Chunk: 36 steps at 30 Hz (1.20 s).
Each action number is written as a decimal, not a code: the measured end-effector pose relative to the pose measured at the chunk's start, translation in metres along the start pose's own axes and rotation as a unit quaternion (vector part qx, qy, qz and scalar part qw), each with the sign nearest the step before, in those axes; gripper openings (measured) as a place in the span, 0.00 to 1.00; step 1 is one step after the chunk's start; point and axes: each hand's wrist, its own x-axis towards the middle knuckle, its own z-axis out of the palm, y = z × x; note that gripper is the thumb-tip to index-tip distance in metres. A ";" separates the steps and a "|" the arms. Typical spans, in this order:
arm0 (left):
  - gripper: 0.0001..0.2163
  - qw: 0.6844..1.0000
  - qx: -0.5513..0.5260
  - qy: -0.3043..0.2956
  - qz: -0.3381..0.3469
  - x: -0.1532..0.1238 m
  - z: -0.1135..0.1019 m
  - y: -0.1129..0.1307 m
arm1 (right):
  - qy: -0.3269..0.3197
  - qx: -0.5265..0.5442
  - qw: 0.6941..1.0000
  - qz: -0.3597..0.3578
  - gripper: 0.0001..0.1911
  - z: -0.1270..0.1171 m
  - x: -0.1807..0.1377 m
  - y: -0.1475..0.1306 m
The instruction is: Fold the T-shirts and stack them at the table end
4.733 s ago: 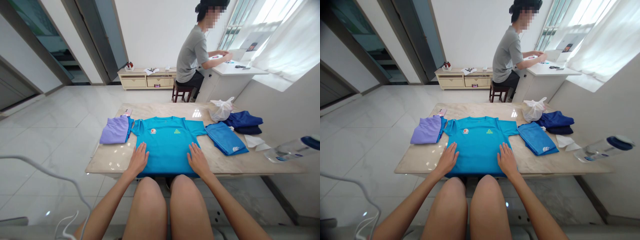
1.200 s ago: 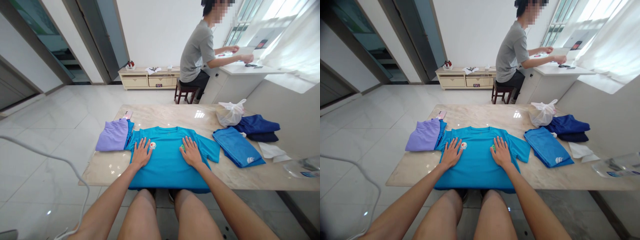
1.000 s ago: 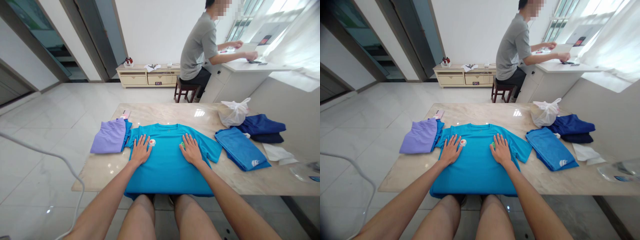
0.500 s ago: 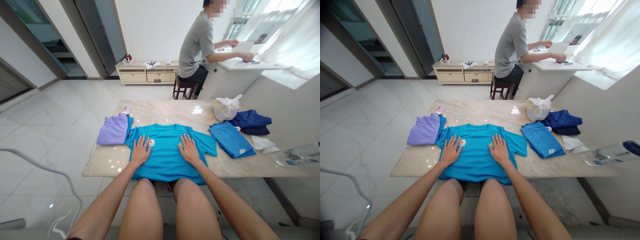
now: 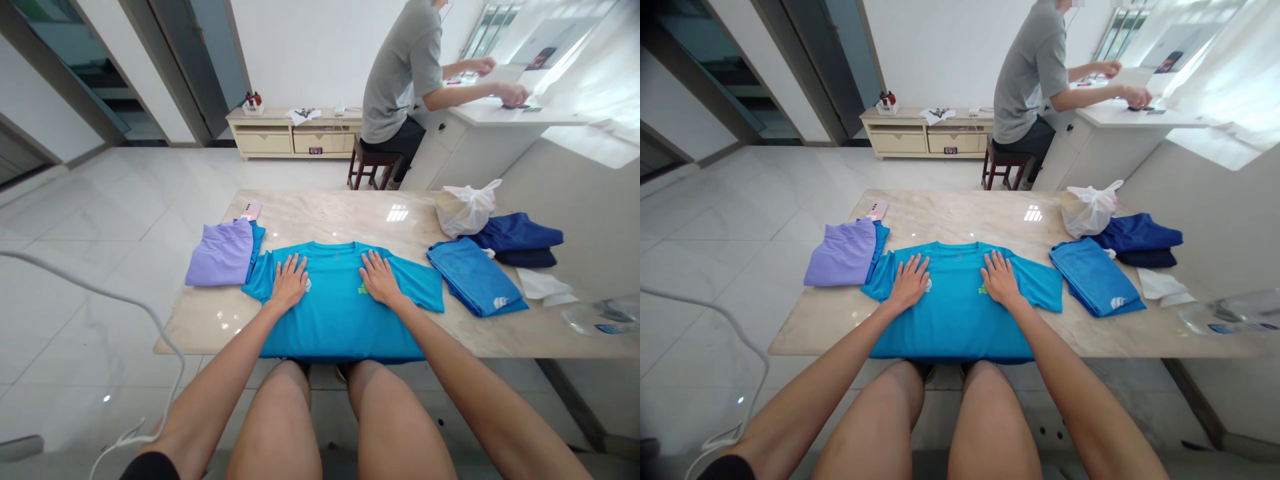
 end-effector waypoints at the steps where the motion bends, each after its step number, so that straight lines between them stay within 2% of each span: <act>1: 0.29 1.000 0.004 0.007 0.002 0.004 0.003 -0.004 | 0.002 -0.003 1.000 -0.013 0.35 0.003 0.006 0.003; 6: 0.31 0.999 0.011 0.046 0.020 0.013 0.009 -0.011 | 0.035 -0.004 0.998 -0.048 0.36 0.010 0.018 0.010; 9: 0.31 0.999 -0.008 0.046 0.024 0.007 0.004 -0.009 | 0.048 0.013 0.997 -0.055 0.34 -0.001 0.015 0.011; 11: 0.31 0.997 -0.027 0.069 0.032 -0.009 -0.002 -0.014 | 0.083 0.029 0.995 -0.044 0.32 -0.015 0.007 0.020; 13: 0.31 0.991 -0.044 0.116 0.041 -0.035 -0.008 -0.028 | 0.127 0.040 0.991 0.004 0.29 -0.031 -0.008 0.041; 15: 0.29 0.986 -0.051 0.149 0.044 -0.067 -0.013 -0.051 | 0.150 0.037 0.984 0.083 0.25 -0.046 -0.027 0.070; 17: 0.28 0.985 -0.047 0.162 0.035 -0.096 -0.016 -0.076 | 0.142 0.023 0.974 0.174 0.24 -0.054 -0.048 0.099; 20: 0.29 0.988 -0.029 0.150 -0.010 -0.121 -0.016 -0.101 | 0.085 0.010 0.950 0.301 0.29 -0.055 -0.070 0.127; 23: 0.29 0.992 -0.001 0.118 -0.045 -0.123 -0.015 -0.107 | 0.050 0.019 0.942 0.331 0.35 -0.049 -0.077 0.129; 27: 0.29 0.995 0.013 0.089 -0.047 -0.117 -0.015 -0.101 | 0.072 0.049 0.931 0.353 0.34 -0.042 -0.070 0.114; 32: 0.28 0.994 0.005 0.097 -0.050 -0.119 -0.013 -0.103 | 0.105 0.124 0.882 0.443 0.24 -0.044 -0.051 0.117; 36: 0.28 0.993 0.002 0.106 -0.045 -0.120 -0.011 -0.103 | 0.126 0.202 0.864 0.445 0.16 -0.054 -0.041 0.131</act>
